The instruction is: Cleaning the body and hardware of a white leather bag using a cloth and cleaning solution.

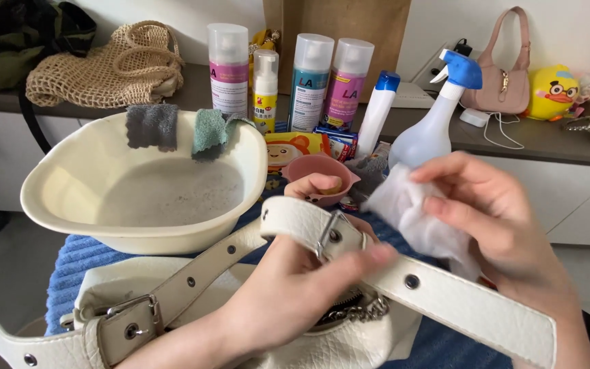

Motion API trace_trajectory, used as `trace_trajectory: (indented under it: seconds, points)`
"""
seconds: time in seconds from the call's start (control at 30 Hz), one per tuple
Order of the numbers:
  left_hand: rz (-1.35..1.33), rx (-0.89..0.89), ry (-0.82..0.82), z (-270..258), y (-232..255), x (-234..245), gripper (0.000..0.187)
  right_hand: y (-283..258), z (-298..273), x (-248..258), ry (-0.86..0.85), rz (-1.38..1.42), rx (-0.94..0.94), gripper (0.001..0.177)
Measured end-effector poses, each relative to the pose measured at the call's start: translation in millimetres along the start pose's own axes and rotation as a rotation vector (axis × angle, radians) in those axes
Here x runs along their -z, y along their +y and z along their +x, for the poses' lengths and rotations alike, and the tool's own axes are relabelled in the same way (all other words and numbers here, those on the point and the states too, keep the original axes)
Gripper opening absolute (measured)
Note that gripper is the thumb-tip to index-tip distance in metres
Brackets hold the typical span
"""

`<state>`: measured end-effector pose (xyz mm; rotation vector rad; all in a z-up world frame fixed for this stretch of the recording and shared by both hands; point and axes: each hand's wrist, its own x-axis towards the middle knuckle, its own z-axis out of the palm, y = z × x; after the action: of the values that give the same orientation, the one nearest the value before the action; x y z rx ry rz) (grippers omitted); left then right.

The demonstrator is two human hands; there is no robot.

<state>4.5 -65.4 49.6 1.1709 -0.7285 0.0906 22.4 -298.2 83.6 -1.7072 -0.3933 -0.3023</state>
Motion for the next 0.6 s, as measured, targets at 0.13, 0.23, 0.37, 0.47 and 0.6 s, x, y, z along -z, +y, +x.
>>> trace_trajectory:
  seconds: [0.13,0.23,0.37,0.47,0.6]
  points:
    - [-0.143,0.109,-0.078,-4.0,6.5,-0.9,0.088,2.7,4.0,-3.9,0.071,0.036,0.127,0.056]
    - [-0.058,0.1,-0.104,-2.9,2.6,3.2,0.08,21.7,7.8,4.4,0.122,-0.046,0.136,0.03]
    - [0.017,0.006,-0.071,-0.3,1.2,2.8,0.068,17.2,4.2,0.3,0.082,-0.278,0.235,0.019]
    - [0.029,-0.113,-0.013,1.4,4.5,0.9,0.06,16.8,1.8,-3.1,-0.004,-0.472,0.365,0.022]
    - [0.192,-0.178,0.026,2.3,6.3,2.3,0.051,14.5,-6.3,1.7,-0.124,-0.342,0.279,0.02]
